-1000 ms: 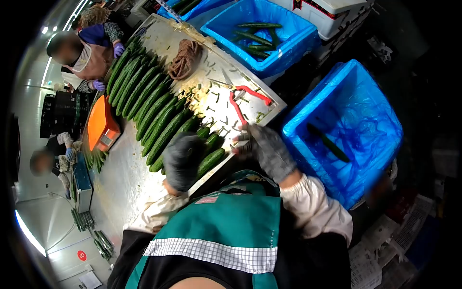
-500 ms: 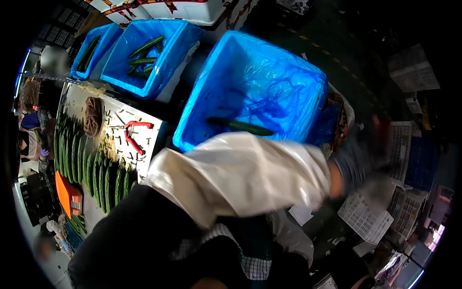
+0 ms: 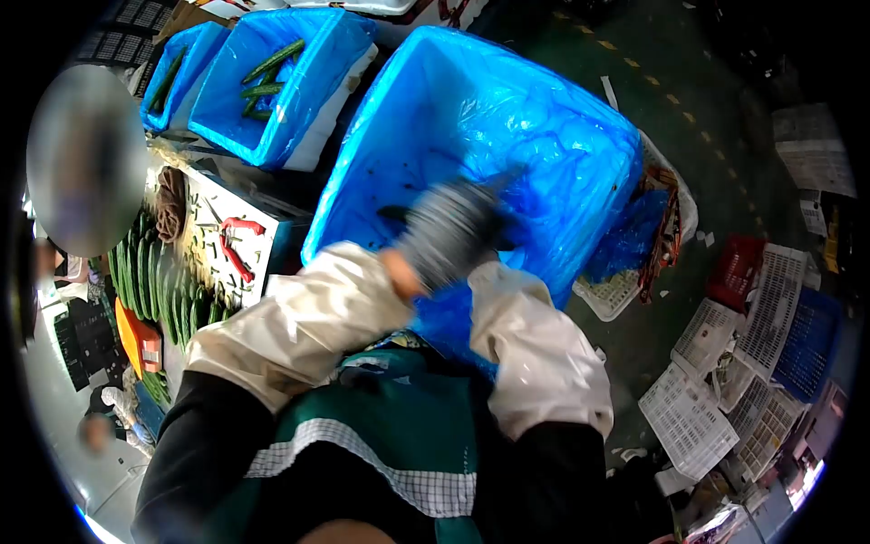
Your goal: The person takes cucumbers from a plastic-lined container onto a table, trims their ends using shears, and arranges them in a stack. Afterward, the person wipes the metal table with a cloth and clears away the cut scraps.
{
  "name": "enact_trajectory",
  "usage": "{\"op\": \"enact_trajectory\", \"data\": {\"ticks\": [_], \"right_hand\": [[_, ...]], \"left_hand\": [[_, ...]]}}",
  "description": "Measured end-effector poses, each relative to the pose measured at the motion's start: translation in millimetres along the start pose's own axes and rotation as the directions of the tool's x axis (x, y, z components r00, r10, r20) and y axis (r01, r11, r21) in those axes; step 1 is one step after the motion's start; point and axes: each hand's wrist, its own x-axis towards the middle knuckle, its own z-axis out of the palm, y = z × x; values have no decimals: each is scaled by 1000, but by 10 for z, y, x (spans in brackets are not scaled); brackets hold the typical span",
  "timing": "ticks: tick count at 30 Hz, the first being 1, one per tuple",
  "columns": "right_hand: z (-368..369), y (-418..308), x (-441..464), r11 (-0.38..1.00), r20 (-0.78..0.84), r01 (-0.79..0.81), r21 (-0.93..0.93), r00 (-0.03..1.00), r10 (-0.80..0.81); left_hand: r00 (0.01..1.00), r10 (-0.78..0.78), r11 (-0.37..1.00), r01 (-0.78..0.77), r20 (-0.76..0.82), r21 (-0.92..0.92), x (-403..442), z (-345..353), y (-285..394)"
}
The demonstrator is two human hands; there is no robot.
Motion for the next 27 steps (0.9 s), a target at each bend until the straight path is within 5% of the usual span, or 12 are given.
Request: {"op": "enact_trajectory", "data": {"ticks": [1,2,4,6,11,14,17,19,20,24,26,27], "right_hand": [[496,-63,202,943,173,319,98,927,-332],[985,-94,359,779,295,577,245,721,-627],[1048,-75,336,776,271,601,192,727,-631],[1179,-76,348,731,140,659,177,719,-681],[864,46,379,719,185,646,256,698,-692],[173,422,361,642,195,733,226,611,-767],[-451,907,335,568,192,767,298,535,-823],[-581,1217,348,454,114,756,471,459,-881],[-619,1349,358,465,113,758,457,470,-876],[-778,1722,274,489,129,694,528,504,-854],[-825,1822,159,467,-16,676,570,578,-816],[-797,1854,95,478,-124,718,506,609,-783]], "left_hand": [[966,-255,956,245,-45,-162,-138,-156,-194],[866,-492,829,436,-87,-350,-277,-310,-387],[810,-454,878,335,-371,-342,-569,-454,-724],[812,-460,884,456,-358,-104,-878,-423,-1071],[910,-407,871,414,-84,265,-1158,-258,-1092],[992,-130,892,118,-4,436,-988,-47,-846],[992,65,944,-95,104,316,-841,159,-781],[987,-36,977,2,158,211,-725,81,-729],[962,-132,988,107,240,115,-685,45,-707],[991,-2,1000,0,136,11,-814,-167,-720],[978,-71,997,68,197,17,-905,-270,-773],[998,-24,992,31,62,-121,-1006,-210,-899]]}}
